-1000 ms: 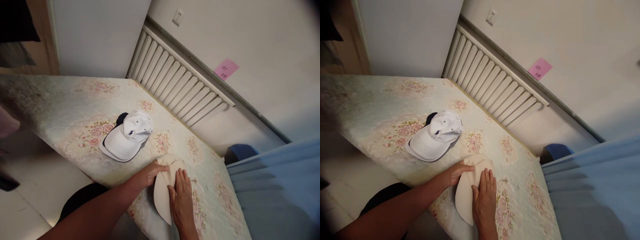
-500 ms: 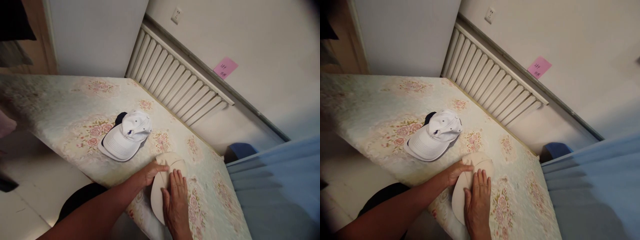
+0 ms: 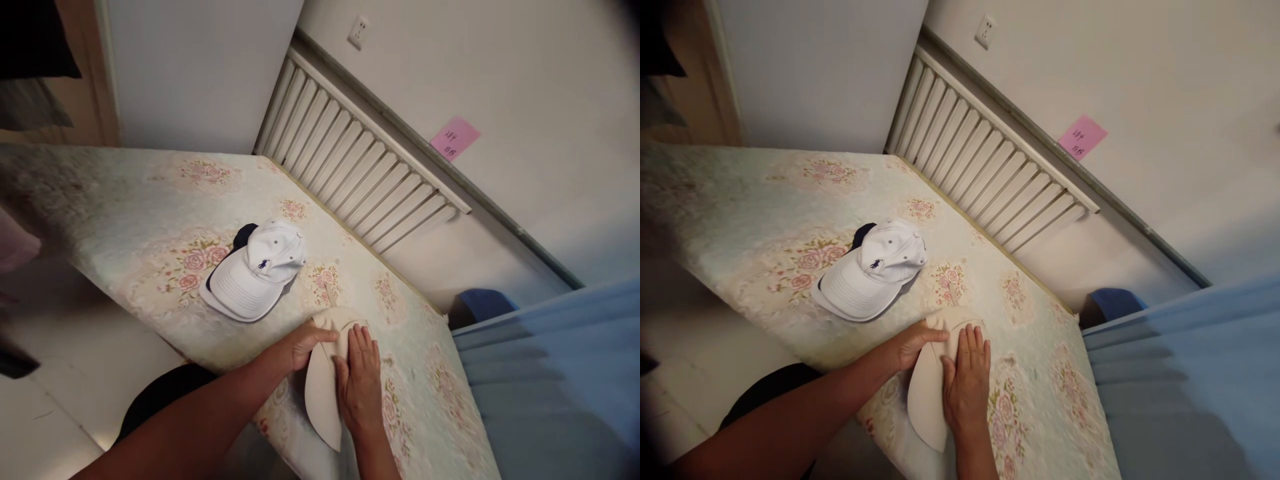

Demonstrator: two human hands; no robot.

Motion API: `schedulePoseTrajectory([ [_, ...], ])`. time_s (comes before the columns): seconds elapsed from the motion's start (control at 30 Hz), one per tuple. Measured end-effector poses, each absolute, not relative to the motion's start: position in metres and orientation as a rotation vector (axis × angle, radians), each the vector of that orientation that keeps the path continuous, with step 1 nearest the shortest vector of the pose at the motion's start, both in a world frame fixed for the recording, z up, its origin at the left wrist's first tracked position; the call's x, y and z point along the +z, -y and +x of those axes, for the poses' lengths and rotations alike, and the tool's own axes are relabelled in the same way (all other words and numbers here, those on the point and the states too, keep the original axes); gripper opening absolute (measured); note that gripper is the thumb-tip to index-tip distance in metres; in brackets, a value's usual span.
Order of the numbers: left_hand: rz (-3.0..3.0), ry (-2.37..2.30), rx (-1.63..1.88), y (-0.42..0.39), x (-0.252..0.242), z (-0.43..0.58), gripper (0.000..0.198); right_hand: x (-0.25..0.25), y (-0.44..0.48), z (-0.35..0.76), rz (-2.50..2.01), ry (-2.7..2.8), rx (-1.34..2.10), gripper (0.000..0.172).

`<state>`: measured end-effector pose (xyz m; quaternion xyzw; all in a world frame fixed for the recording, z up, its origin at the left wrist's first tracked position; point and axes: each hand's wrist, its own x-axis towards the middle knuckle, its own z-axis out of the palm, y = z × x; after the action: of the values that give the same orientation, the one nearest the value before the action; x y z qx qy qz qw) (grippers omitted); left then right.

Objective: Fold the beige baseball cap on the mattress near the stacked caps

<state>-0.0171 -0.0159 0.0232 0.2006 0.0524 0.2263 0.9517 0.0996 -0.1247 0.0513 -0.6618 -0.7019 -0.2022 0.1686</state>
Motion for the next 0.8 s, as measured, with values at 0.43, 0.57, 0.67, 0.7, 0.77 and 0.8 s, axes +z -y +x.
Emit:
schedulePoseTrajectory([
  [0.43,0.357,-0.107,0.445,0.015,0.023,-0.018,0.048,0.031,0.145,0.11,-2.064,1.503,-0.298,0.056],
  [0.57,0.374,-0.122,0.447,0.015,0.021,-0.016,0.048,0.036,0.146,0.088,-1.979,1.706,-0.473,0.053],
  [0.67,0.379,-0.122,0.471,0.016,0.023,-0.014,0.045,0.042,0.137,0.071,-1.86,1.938,-0.524,0.053],
  [0.7,0.377,-0.128,0.471,0.016,0.024,-0.014,0.045,0.043,0.133,0.068,-1.837,1.988,-0.515,0.053],
  [0.77,0.367,-0.154,0.449,0.016,0.027,-0.014,0.043,0.045,0.127,0.066,-1.815,2.05,-0.493,0.053],
  [0.8,0.361,-0.166,0.433,0.016,0.028,-0.014,0.042,0.045,0.124,0.067,-1.815,2.069,-0.488,0.053],
])
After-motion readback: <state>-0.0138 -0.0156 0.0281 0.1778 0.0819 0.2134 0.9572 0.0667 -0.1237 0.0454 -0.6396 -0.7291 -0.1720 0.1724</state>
